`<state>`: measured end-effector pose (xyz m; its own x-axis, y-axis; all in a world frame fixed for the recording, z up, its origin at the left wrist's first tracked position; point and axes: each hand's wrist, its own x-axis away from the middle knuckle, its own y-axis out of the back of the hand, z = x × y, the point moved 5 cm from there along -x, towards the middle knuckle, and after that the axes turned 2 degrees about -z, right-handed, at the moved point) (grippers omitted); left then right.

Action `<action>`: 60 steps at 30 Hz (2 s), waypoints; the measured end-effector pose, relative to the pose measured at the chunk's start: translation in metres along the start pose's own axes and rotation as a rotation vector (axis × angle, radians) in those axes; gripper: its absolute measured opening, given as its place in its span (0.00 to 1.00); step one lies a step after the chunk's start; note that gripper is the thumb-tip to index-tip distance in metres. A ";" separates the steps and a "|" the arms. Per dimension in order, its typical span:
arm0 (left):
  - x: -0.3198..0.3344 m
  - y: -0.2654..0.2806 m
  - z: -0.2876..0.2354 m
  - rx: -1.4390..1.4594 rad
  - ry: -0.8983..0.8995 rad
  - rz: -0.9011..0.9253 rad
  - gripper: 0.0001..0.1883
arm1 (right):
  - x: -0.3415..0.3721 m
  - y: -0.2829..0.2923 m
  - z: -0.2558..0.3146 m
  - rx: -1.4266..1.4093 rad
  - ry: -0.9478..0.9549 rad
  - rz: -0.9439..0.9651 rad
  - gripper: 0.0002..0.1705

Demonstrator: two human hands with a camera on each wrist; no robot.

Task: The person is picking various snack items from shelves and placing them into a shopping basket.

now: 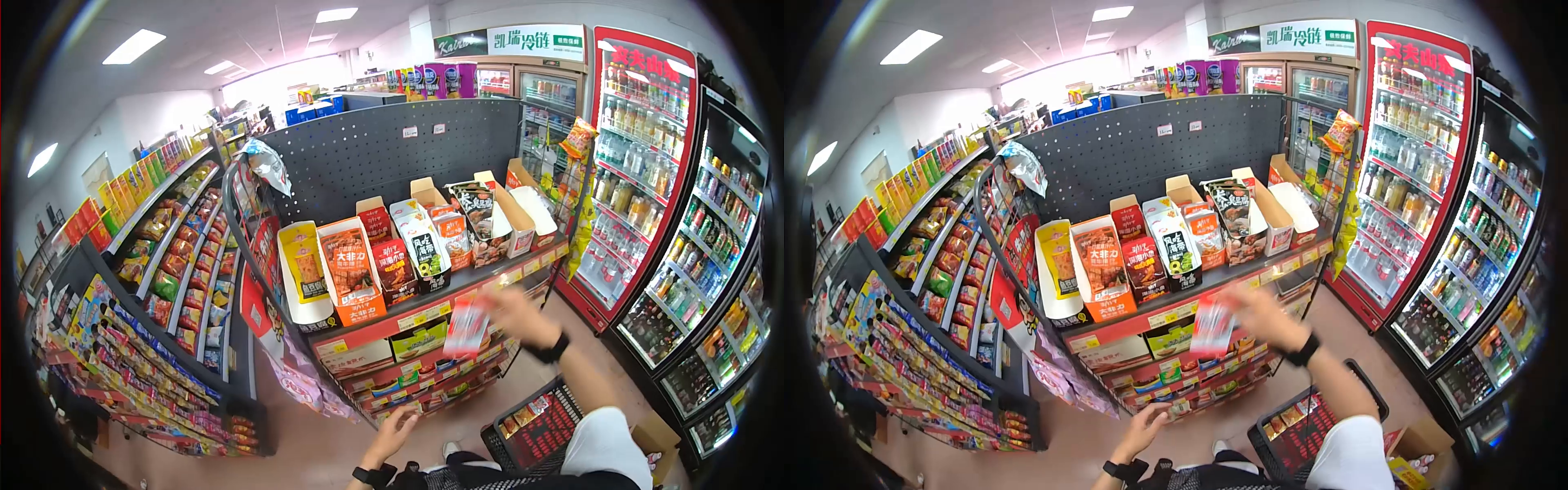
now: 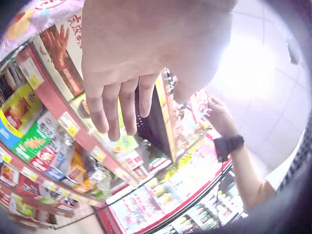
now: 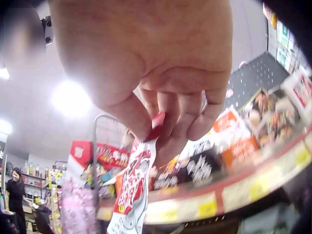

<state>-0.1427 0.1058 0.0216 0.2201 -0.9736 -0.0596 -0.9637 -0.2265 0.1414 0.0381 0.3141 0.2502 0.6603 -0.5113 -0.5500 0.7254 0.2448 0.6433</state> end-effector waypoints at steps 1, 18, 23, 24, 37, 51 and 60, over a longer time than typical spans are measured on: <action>-0.003 -0.003 0.000 0.138 0.024 0.071 0.19 | 0.022 -0.034 -0.003 0.061 0.012 0.104 0.08; -0.019 -0.105 0.007 -0.140 0.091 0.367 0.14 | 0.242 -0.114 -0.032 -0.416 -0.656 0.108 0.18; -0.053 -0.178 0.019 -0.264 0.158 0.554 0.12 | 0.298 -0.053 -0.088 -0.272 -0.769 -0.250 0.13; -0.060 -0.192 0.022 -0.255 0.123 0.565 0.11 | 0.310 -0.029 -0.099 -0.256 -0.880 -0.288 0.13; -0.082 -0.283 0.061 -0.501 0.430 0.772 0.12 | 0.608 -0.005 -0.402 -0.075 -1.655 -0.755 0.11; -0.031 -0.262 0.095 -0.672 1.046 0.507 0.11 | 0.678 -0.082 -0.681 0.135 -1.876 -0.650 0.14; -0.031 -0.271 0.122 -0.650 1.068 0.496 0.13 | 0.646 -0.111 -0.710 0.330 -1.779 -0.401 0.19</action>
<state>0.0933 0.2006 -0.1355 0.1676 -0.4323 0.8860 -0.7952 0.4720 0.3807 0.5224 0.5410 -0.5545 -0.6363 -0.7014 0.3213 0.5605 -0.1342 0.8172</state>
